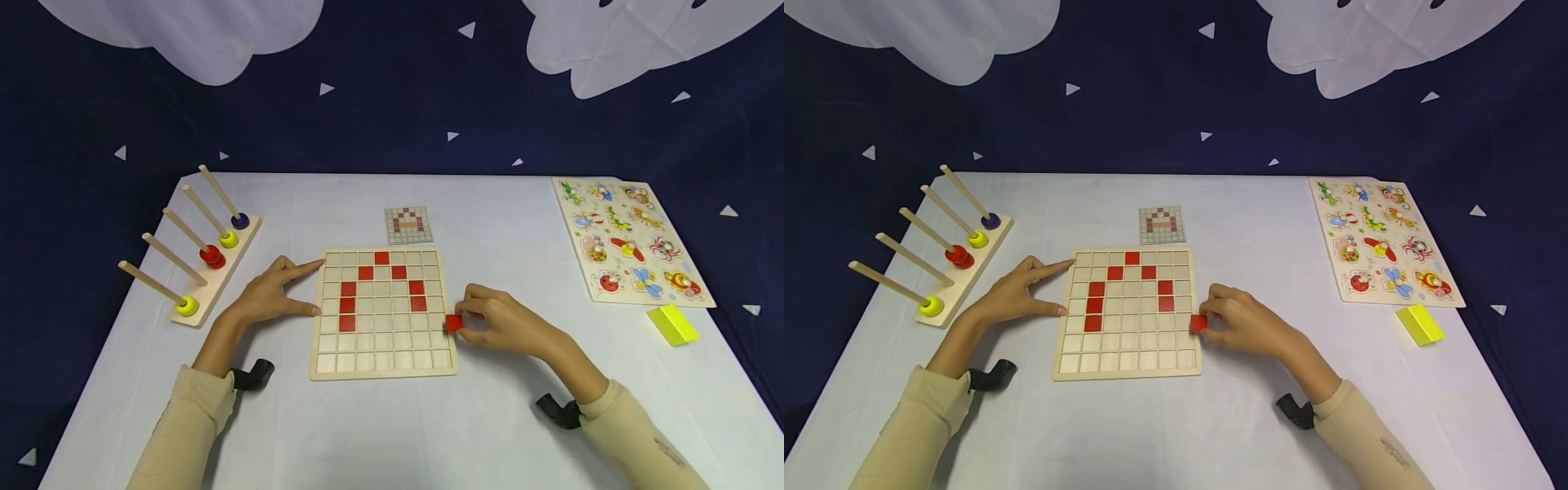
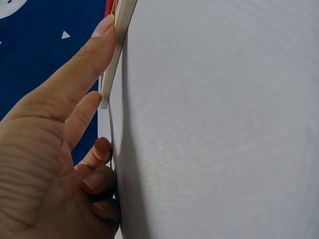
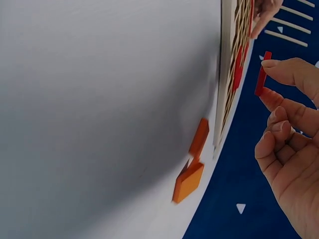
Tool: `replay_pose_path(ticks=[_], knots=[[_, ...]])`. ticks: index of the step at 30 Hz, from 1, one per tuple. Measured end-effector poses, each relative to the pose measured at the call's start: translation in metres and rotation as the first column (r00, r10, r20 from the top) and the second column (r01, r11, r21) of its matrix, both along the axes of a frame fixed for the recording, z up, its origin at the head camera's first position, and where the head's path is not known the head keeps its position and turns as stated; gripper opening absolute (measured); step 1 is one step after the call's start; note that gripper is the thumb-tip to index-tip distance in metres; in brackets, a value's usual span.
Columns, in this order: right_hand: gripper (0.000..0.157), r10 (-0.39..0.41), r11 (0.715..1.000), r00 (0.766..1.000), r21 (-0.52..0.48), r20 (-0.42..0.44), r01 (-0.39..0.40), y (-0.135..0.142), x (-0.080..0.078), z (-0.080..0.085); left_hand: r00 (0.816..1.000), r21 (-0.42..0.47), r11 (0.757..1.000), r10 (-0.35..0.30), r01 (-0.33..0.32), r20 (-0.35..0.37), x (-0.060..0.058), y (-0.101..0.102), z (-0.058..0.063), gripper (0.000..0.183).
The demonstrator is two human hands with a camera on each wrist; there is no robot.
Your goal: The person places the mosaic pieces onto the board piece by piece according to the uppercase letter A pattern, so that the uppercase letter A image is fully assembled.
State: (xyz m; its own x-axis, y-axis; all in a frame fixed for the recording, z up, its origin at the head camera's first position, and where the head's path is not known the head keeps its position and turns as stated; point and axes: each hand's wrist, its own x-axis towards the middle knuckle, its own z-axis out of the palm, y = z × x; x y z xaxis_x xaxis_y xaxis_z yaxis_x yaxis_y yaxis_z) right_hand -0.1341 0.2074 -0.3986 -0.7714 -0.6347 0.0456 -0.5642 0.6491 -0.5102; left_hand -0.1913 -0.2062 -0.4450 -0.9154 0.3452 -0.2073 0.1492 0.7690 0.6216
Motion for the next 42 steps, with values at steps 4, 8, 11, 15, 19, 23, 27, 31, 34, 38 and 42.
replay_pose_path(ticks=[4,8,11,15,19,23,27,31,34,38,42], knots=[[0.019,0.024,1.000,1.000,-0.002,0.013,-0.024,-0.010,-0.004,0.001,1.000,0.001,1.000,-0.001,0.001,-0.002,0.000,0.000,0.000,0.097],[0.021,0.037,0.999,0.999,0.014,0.012,-0.037,-0.019,-0.007,0.002,1.000,0.000,1.000,0.001,-0.001,-0.002,0.000,-0.001,0.000,0.097],[0.022,0.055,0.998,0.998,0.032,-0.006,-0.055,-0.026,-0.009,0.001,1.000,0.001,1.000,0.004,-0.004,0.000,0.000,-0.001,0.000,0.097],[0.022,0.087,0.995,0.996,0.041,-0.020,-0.086,-0.033,-0.011,-0.001,1.000,0.004,1.000,0.005,-0.005,0.000,-0.001,0.000,0.000,0.097],[0.024,0.097,0.994,0.995,0.041,-0.004,-0.096,-0.038,-0.013,-0.004,1.000,0.002,1.000,0.003,-0.003,0.001,-0.001,0.000,0.000,0.097],[0.025,0.100,0.994,0.995,0.056,-0.008,-0.099,-0.042,-0.013,-0.006,1.000,0.003,1.000,0.005,-0.005,0.003,-0.001,0.001,0.000,0.097],[0.026,0.096,0.993,0.995,0.076,-0.020,-0.095,-0.045,-0.014,-0.005,1.000,0.004,1.000,0.006,-0.006,0.003,-0.001,0.001,0.000,0.097],[0.024,0.102,0.991,0.994,0.090,-0.042,-0.098,-0.047,-0.015,-0.007,1.000,0.006,1.000,0.007,-0.007,0.003,-0.001,0.000,0.000,0.097],[0.023,0.104,0.990,0.993,0.103,-0.049,-0.099,-0.048,-0.015,-0.009,1.000,0.009,1.000,0.005,-0.005,0.002,-0.001,0.000,-0.001,0.097],[0.024,0.103,0.988,0.994,0.121,-0.048,-0.097,-0.049,-0.015,-0.010,1.000,0.011,1.000,0.007,-0.008,0.002,-0.001,0.000,-0.001,0.097],[0.023,0.105,0.988,0.992,0.120,-0.063,-0.097,-0.051,-0.015,-0.010,1.000,0.014,1.000,0.007,-0.007,-0.001,-0.001,-0.001,-0.001,0.097]])
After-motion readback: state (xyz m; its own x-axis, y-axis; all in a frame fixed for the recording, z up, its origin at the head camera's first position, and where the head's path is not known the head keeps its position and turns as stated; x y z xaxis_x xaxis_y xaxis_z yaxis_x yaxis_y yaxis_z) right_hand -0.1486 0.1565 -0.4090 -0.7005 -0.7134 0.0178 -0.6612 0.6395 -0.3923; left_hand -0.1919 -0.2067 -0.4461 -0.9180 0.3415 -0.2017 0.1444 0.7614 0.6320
